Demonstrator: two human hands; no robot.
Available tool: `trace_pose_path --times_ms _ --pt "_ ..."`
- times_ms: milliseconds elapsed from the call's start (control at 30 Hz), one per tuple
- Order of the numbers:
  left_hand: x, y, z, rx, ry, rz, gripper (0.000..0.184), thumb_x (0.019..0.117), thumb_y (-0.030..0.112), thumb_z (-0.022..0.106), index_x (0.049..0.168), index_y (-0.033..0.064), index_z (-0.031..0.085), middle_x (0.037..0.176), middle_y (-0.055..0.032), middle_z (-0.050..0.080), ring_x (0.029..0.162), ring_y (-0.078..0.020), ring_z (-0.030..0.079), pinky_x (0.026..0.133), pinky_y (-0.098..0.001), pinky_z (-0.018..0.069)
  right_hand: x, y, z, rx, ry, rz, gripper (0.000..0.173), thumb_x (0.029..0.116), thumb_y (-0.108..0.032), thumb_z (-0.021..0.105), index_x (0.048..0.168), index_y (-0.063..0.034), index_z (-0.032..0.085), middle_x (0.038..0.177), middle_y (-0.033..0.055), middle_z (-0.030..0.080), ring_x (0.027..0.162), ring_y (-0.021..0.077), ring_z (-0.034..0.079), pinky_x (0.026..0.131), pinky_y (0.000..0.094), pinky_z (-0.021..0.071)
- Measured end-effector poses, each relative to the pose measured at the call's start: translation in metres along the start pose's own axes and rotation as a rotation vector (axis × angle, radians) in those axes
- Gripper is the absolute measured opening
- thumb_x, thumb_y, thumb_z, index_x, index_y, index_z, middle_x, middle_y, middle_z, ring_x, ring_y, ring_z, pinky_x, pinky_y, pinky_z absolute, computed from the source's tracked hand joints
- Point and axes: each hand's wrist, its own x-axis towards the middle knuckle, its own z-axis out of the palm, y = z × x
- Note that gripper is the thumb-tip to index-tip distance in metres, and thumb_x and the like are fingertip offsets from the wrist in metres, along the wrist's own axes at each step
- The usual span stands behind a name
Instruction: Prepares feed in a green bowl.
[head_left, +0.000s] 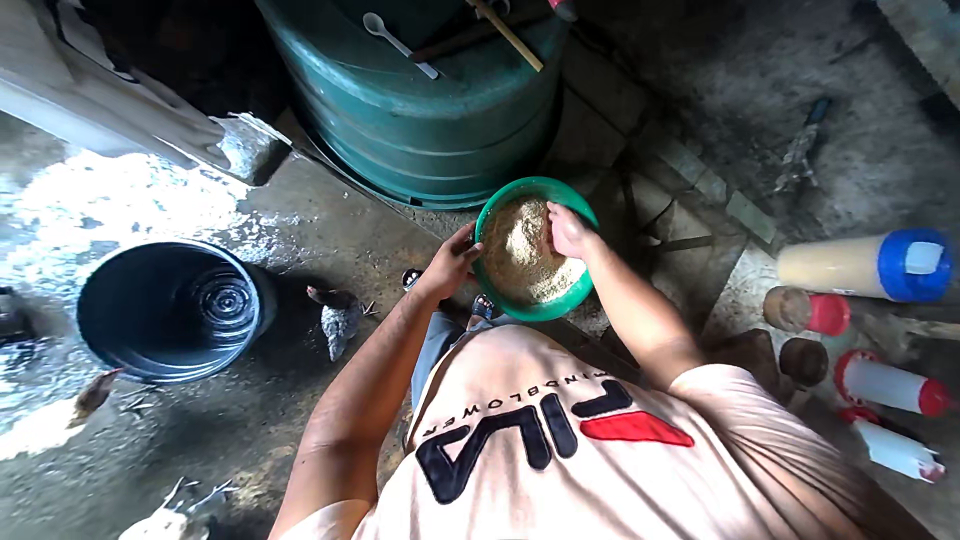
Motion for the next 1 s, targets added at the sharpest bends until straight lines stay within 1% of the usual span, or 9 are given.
trace_pose_path --times_ms 100,367,600,700,733,800,833,900,1000 --pt "0.001 0.003 0.000 0.022 -0.006 -0.004 0.053 0.1085 0.016 0.051 0.159 0.0244 0.035 0.134 -0.0162 0.062 0.107 -0.0326 0.069 0.075 -0.0531 0.0616 0.008 -0.006 0.012 -0.015 -0.058 0.065 0.071 0.1047 -0.063 0.025 0.149 -0.0133 0.048 0.142 0.0117 0.059 0.130 0.0263 0.057 0.104 0.0543 0.0490" --pt "0.004 0.010 0.006 0.072 -0.012 0.020 0.053 0.1077 0.017 0.053 0.158 0.0242 0.038 0.131 -0.0152 0.063 0.103 -0.0301 0.070 0.071 -0.0491 0.0615 0.015 -0.006 0.028 -0.134 -0.099 0.024 0.068 0.1074 -0.061 0.014 0.139 -0.0171 0.056 0.126 0.0097 0.066 0.115 0.0236 0.064 0.093 0.0497 0.0542" --pt "0.005 0.007 0.005 0.075 0.004 0.030 0.050 0.1080 0.018 0.052 0.156 0.0237 0.040 0.130 -0.0159 0.063 0.101 -0.0301 0.070 0.070 -0.0491 0.0613 -0.015 -0.021 0.020 -0.170 -0.086 -0.131 0.054 0.1111 -0.049 0.024 0.134 -0.0115 0.056 0.118 0.0096 0.067 0.107 0.0190 0.065 0.091 0.0431 0.0561" --pt "0.007 0.004 0.003 0.055 0.020 0.019 0.050 0.1083 0.017 0.051 0.157 0.0240 0.039 0.132 -0.0169 0.062 0.102 -0.0317 0.070 0.072 -0.0510 0.0614 -0.043 -0.034 0.018 -0.645 -0.190 -0.427 0.038 0.1090 -0.021 0.043 0.125 0.0062 0.064 0.124 0.0189 0.067 0.118 0.0213 0.062 0.106 0.0423 0.0477" --pt "0.007 0.003 0.002 0.052 0.029 0.015 0.050 0.1082 0.017 0.051 0.157 0.0239 0.039 0.131 -0.0170 0.062 0.101 -0.0313 0.070 0.071 -0.0508 0.0615 -0.049 -0.036 0.017 -0.819 -0.225 -0.527 0.032 0.1055 -0.019 0.052 0.120 0.0036 0.069 0.124 0.0158 0.069 0.120 0.0209 0.063 0.108 0.0430 0.0470" --pt "0.007 0.000 0.002 0.043 0.048 0.010 0.050 0.1081 0.015 0.051 0.156 0.0231 0.040 0.128 -0.0172 0.063 0.100 -0.0312 0.070 0.070 -0.0511 0.0612 -0.056 -0.038 0.009 -1.058 -0.283 -0.672 0.030 0.1009 -0.020 0.059 0.122 -0.0074 0.075 0.144 0.0090 0.062 0.142 0.0242 0.049 0.122 0.0449 0.0332" --pt "0.007 -0.001 0.001 0.037 0.050 0.013 0.049 0.1081 0.015 0.051 0.156 0.0233 0.040 0.129 -0.0170 0.063 0.100 -0.0317 0.070 0.070 -0.0518 0.0612 -0.059 -0.039 0.004 -1.118 -0.241 -0.673 0.030 0.1012 -0.021 0.059 0.124 -0.0129 0.076 0.148 0.0072 0.059 0.145 0.0259 0.045 0.123 0.0470 0.0307" --pt "0.005 -0.003 0.000 0.037 0.047 0.012 0.048 0.1082 0.016 0.051 0.155 0.0243 0.041 0.131 -0.0162 0.063 0.102 -0.0318 0.070 0.071 -0.0527 0.0612 -0.062 -0.040 -0.008 -1.175 -0.066 -0.521 0.032 0.1027 -0.024 0.055 0.127 -0.0148 0.074 0.140 0.0095 0.063 0.136 0.0262 0.055 0.116 0.0502 0.0411" --pt "0.000 -0.004 0.004 0.037 0.058 0.003 0.050 0.1081 0.016 0.052 0.156 0.0251 0.040 0.129 -0.0169 0.063 0.103 -0.0317 0.069 0.073 -0.0525 0.0607 -0.060 -0.032 -0.018 -1.073 0.110 -0.073 0.045 0.1094 -0.037 0.044 0.126 -0.0008 0.065 0.118 0.0261 0.065 0.103 0.0388 0.066 0.088 0.0604 0.0515"
